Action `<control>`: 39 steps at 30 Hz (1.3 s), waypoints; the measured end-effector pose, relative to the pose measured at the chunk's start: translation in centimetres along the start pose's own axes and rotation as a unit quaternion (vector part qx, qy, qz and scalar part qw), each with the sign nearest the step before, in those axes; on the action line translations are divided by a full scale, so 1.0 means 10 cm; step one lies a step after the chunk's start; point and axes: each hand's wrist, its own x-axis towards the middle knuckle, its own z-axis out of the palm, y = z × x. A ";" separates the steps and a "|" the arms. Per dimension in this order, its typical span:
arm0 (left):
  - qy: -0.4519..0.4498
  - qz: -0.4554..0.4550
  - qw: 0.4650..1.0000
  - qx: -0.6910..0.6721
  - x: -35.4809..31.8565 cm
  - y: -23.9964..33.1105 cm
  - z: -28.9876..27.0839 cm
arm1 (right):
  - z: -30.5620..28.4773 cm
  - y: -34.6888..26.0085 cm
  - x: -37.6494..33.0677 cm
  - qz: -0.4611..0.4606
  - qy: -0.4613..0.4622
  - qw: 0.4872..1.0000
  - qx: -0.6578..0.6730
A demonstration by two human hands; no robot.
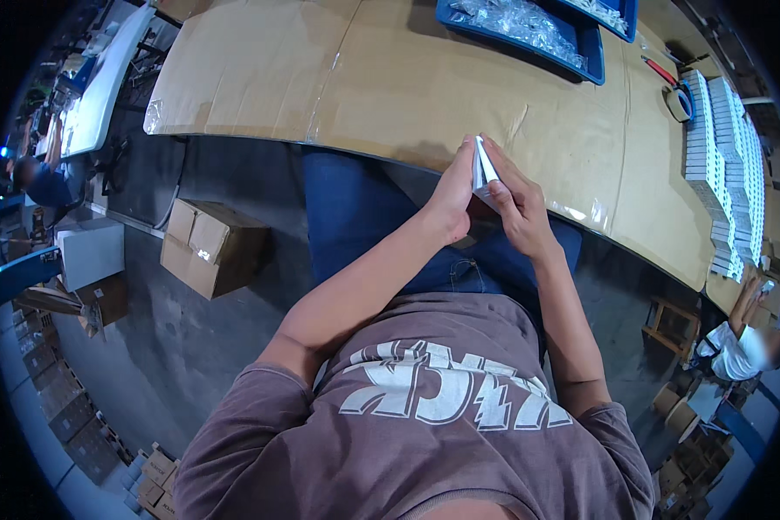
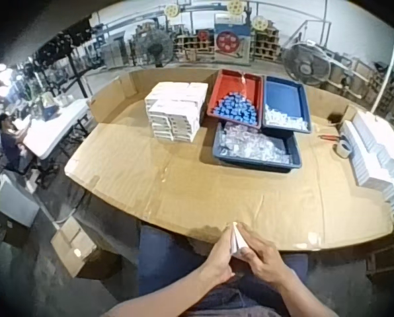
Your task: Assembling, filling, and stacking small white electronics boxes at a factory workstation.
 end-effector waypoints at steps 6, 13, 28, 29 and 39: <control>-0.013 0.012 1.000 0.026 -0.12 0.07 0.10 | -0.01 -0.07 -0.04 -0.012 -0.005 0.999 -0.034; -0.080 0.050 0.995 0.016 -0.11 0.06 0.10 | -0.03 0.04 -0.10 -0.024 0.019 1.000 0.001; -0.152 0.232 0.922 0.269 -0.27 0.32 0.04 | -0.30 0.02 -0.16 0.195 0.172 0.882 0.393; -0.158 0.235 0.915 0.287 -0.29 0.33 0.03 | -0.30 -0.01 -0.16 0.193 0.175 0.882 0.394; -0.195 0.210 0.911 0.295 -0.40 0.45 -0.02 | -0.26 -0.22 -0.14 0.106 0.171 0.909 0.365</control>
